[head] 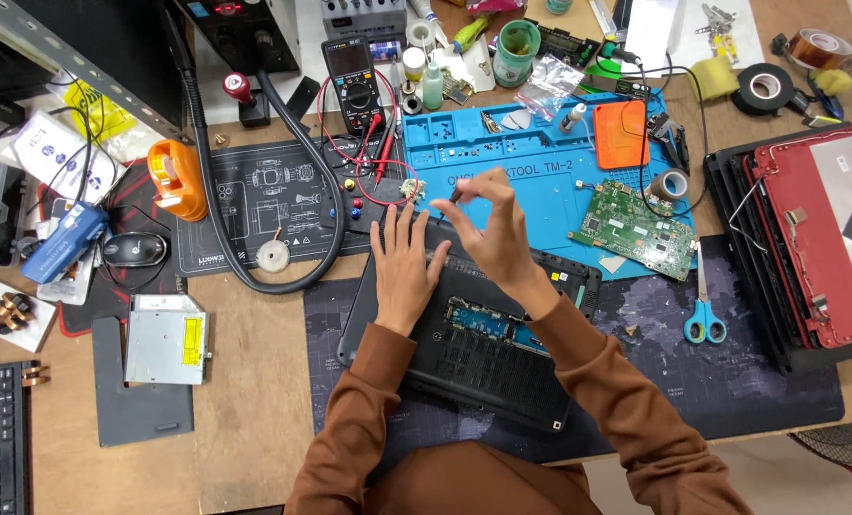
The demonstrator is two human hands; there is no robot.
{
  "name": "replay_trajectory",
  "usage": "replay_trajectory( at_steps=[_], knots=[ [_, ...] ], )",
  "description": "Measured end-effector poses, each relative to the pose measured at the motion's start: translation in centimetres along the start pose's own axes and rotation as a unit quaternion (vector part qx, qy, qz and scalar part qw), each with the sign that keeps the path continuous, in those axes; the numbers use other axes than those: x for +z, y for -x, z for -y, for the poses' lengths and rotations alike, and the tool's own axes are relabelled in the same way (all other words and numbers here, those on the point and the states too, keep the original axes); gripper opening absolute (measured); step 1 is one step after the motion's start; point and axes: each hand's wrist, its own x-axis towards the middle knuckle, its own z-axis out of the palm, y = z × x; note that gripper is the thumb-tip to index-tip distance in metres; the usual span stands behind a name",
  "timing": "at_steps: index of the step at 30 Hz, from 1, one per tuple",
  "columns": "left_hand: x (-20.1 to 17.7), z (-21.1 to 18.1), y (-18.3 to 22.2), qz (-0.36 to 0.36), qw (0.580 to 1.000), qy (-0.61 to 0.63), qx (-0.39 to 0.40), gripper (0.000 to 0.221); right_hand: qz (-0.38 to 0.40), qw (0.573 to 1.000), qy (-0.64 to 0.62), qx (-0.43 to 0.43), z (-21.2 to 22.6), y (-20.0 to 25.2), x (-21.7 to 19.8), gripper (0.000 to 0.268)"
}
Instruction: Disassembling a laptop to remove the optical drive and other internal components
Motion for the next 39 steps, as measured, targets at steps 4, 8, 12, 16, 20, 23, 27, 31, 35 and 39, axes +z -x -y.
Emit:
replay_trajectory(
  at_steps=[4,8,12,16,20,23,27,31,35,39],
  knots=[
    [-0.6,-0.2,-0.1,0.001,1.0,0.002,-0.003,0.05,0.009,0.999,-0.034,-0.019,3.0,-2.8,-0.5,0.037],
    [-0.7,-0.3,-0.2,0.002,1.0,-0.023,0.006,0.047,-0.003,0.998,-0.062,0.019,1.8,-2.0,-0.3,0.034],
    [-0.8,-0.3,-0.3,0.005,1.0,-0.017,0.008,0.045,0.012,0.994,-0.1,0.04,4.1,-3.6,-1.0,0.026],
    [-0.5,-0.3,-0.2,0.005,1.0,-0.026,0.01,0.044,-0.017,0.997,-0.063,0.03,1.3,-1.8,-0.7,0.032],
    [-0.8,-0.3,-0.4,0.005,1.0,-0.023,0.004,0.044,-0.01,0.996,-0.079,0.044,3.1,-2.8,-0.9,0.025],
    [-0.7,-0.3,-0.2,0.007,1.0,-0.013,0.006,0.045,-0.016,0.994,-0.09,0.061,2.1,-2.0,-0.9,0.023],
    [-0.5,-0.3,-0.2,-0.001,1.0,-0.019,0.008,0.044,-0.012,0.997,-0.072,0.033,1.7,-1.8,-0.7,0.028],
    [-0.7,-0.4,-0.1,0.003,1.0,-0.013,0.006,0.044,-0.005,0.994,-0.093,0.059,3.4,-2.3,-0.6,0.021],
    [-0.7,-0.4,-0.3,-0.002,0.999,-0.031,0.009,0.044,-0.017,0.997,-0.067,0.031,2.4,-2.3,-0.4,0.028],
    [-1.0,-0.5,-0.3,-0.001,1.0,-0.022,0.009,0.044,-0.002,0.995,-0.083,0.047,4.8,-3.4,-0.8,0.019]
  ],
)
